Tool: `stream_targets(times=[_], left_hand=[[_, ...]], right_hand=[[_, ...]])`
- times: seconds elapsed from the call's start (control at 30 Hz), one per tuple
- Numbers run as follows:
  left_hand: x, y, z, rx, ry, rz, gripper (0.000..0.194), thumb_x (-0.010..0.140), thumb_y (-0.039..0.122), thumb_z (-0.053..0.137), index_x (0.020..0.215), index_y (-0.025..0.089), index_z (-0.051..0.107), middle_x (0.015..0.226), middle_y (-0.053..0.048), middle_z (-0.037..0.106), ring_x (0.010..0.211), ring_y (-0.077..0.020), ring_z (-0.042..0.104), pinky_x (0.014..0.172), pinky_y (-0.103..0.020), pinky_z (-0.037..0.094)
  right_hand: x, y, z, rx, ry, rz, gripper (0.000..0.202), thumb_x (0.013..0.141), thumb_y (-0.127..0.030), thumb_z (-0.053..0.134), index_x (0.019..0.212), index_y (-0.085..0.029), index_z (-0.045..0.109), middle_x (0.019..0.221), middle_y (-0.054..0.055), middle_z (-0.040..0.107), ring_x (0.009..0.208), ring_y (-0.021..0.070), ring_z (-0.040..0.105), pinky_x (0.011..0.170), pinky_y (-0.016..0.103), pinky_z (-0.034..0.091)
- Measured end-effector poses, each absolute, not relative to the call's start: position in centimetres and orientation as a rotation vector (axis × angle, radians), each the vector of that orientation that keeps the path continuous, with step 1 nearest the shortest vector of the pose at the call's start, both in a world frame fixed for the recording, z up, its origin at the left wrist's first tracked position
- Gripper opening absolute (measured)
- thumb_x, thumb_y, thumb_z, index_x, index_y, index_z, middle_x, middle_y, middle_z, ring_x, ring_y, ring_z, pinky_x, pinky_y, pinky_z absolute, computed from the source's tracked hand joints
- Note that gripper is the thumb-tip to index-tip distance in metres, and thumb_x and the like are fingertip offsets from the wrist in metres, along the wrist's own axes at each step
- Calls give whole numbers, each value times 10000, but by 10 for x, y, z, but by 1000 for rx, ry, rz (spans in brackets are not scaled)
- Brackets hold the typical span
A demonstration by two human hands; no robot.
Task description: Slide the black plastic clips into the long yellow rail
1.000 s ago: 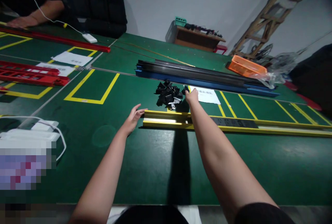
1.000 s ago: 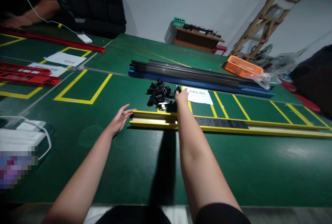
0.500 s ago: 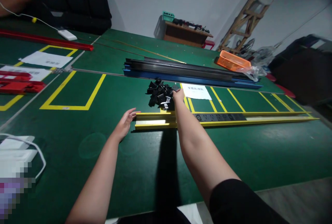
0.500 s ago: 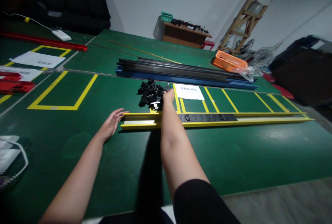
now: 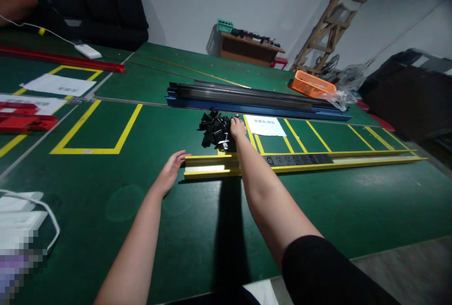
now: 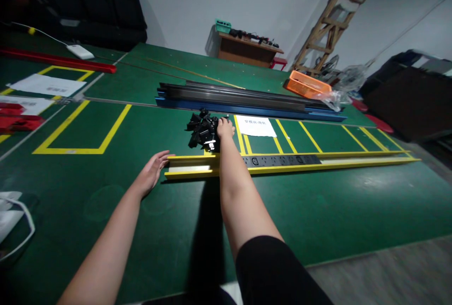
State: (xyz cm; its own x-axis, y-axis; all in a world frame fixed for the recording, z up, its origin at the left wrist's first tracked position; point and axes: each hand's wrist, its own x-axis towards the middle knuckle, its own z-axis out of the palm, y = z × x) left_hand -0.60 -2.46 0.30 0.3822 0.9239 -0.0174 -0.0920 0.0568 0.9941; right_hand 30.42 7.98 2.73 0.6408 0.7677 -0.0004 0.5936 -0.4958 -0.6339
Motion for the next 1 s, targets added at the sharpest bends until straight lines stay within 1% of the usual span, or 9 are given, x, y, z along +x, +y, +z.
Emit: stream_targets(times=[0.07,0.17,0.23,0.37,0.53,0.67,0.77,0.87,1.0], left_hand=[[-6,-24,4,1275,880,930,539,845,559,361,1242,205,452,1292,-124,538,1186,-237,514,1061,-403,318],[-6,-24,5,1277,885,919,545,847,560,356,1250,204,447,1299,-122,532,1198,-232,505,1066,-398,312],[-6,-24,4,1278,886,917,553,844,565,357,1249,200,449,1297,-122,534,1199,-233,503,1067,-399,311],[-6,-23,2,1266,872,933,550,837,565,375,1238,199,462,1287,-126,539,1189,-238,509,1066,-409,312],[-5,-22,0,1239,862,963,561,816,586,398,1208,196,486,1246,-133,568,1180,-245,513,1057,-422,321],[-3,-21,-1,1203,825,998,545,819,581,399,1178,184,501,1216,-133,584,1176,-230,516,1051,-407,335],[-1,-23,0,1204,849,1027,564,807,583,422,1181,169,508,1204,-141,590,1163,-235,526,1049,-417,337],[2,-29,6,1282,899,1069,611,774,581,488,1238,184,477,1246,-136,568,1197,-248,500,1054,-431,324],[6,-41,16,1313,859,1270,681,752,546,548,1315,192,400,1285,-134,537,1227,-241,476,1060,-415,322]], right_hand=[[304,81,27,-2268,-1045,377,382,877,-454,338,1156,-301,548,1158,90,497,1076,274,442,930,516,322],[301,80,26,-2265,-1006,331,335,870,-439,363,1059,-258,573,1045,88,514,1011,253,469,915,486,341],[299,76,27,-2244,-987,291,291,866,-397,384,1023,-239,571,1048,86,496,982,223,479,919,436,352],[293,65,38,-2132,-974,146,266,857,-289,395,1071,-211,533,1163,102,418,971,170,487,915,326,368],[269,43,62,-1836,-1060,-79,249,848,-262,386,1041,-192,527,1113,107,438,1033,173,469,935,318,370],[227,8,72,-1618,-1232,114,248,856,-289,367,1015,-209,540,1081,86,478,1004,161,476,868,294,424],[197,-23,75,-1452,-1349,364,205,834,-294,420,962,-224,563,1049,61,503,897,150,509,780,278,455],[177,-46,74,-1281,-1515,529,141,811,-280,467,894,-233,570,995,35,536,890,153,515,758,278,449],[162,-61,64,-1166,-1557,649,108,779,-266,509,873,-223,474,941,13,543,865,149,526,772,289,440]])
